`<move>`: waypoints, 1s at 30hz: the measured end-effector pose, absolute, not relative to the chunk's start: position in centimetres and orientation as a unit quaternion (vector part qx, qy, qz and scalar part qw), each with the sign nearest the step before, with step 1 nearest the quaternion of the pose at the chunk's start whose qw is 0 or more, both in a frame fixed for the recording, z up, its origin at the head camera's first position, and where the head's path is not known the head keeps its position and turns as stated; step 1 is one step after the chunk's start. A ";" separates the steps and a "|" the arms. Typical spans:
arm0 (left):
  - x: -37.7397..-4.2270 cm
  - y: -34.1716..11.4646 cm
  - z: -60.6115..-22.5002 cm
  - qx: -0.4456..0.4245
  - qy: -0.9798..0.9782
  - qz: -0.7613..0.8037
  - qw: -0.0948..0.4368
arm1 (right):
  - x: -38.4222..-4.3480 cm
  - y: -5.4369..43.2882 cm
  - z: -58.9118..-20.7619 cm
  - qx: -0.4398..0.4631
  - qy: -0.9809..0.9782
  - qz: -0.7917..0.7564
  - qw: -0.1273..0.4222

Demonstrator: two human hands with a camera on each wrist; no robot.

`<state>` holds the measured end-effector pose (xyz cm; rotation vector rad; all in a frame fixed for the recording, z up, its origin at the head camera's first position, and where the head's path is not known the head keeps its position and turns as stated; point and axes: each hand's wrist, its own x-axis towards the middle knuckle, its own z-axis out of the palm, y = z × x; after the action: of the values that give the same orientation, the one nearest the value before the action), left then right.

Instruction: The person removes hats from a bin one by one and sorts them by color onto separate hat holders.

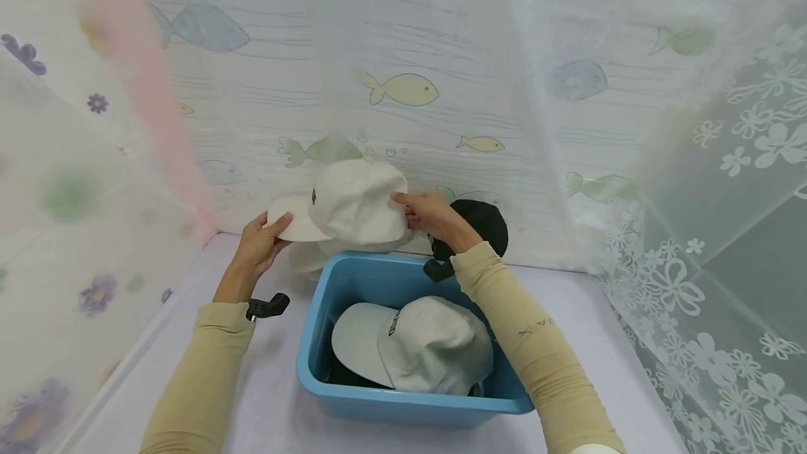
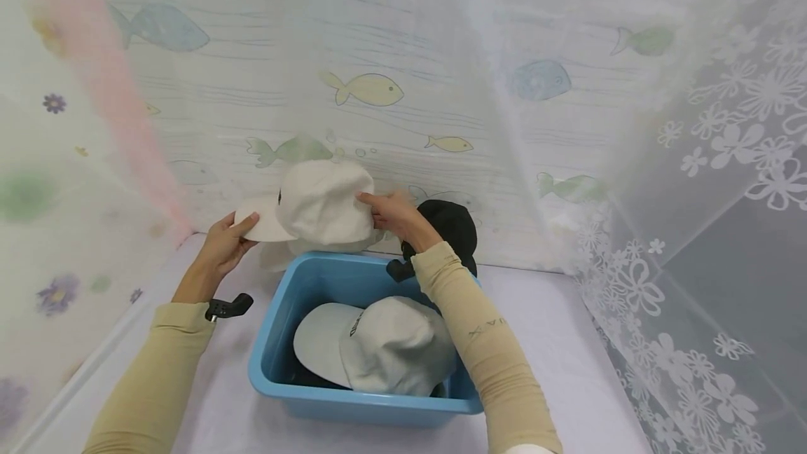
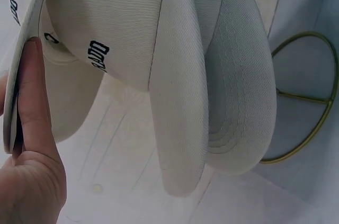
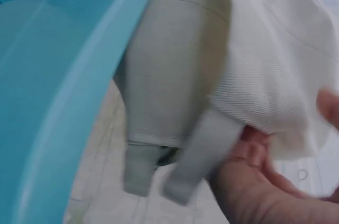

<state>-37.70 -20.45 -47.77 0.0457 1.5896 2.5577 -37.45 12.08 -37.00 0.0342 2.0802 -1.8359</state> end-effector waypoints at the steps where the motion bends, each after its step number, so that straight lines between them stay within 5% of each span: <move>1: -37.7 -20.5 -47.8 0.018 0.530 0.845 0.064 | -37.5 12.0 -36.9 0.021 0.734 -0.650 0.196; 6: -37.8 -20.7 -47.9 0.034 0.533 0.844 0.057 | -37.7 11.5 -36.7 0.032 0.739 -0.639 0.212; 17: -38.0 -20.7 -49.4 0.033 0.544 0.837 0.052 | -38.0 11.1 -37.7 -0.016 0.804 -0.581 0.123; 30: -38.2 -20.3 -51.7 0.012 0.527 0.848 0.055 | -37.3 10.7 -39.0 -0.048 0.843 -0.520 0.129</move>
<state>-38.22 -20.31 -51.66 0.0379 1.5993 2.5748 -37.30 10.73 -39.02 -0.1402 2.4505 -1.5123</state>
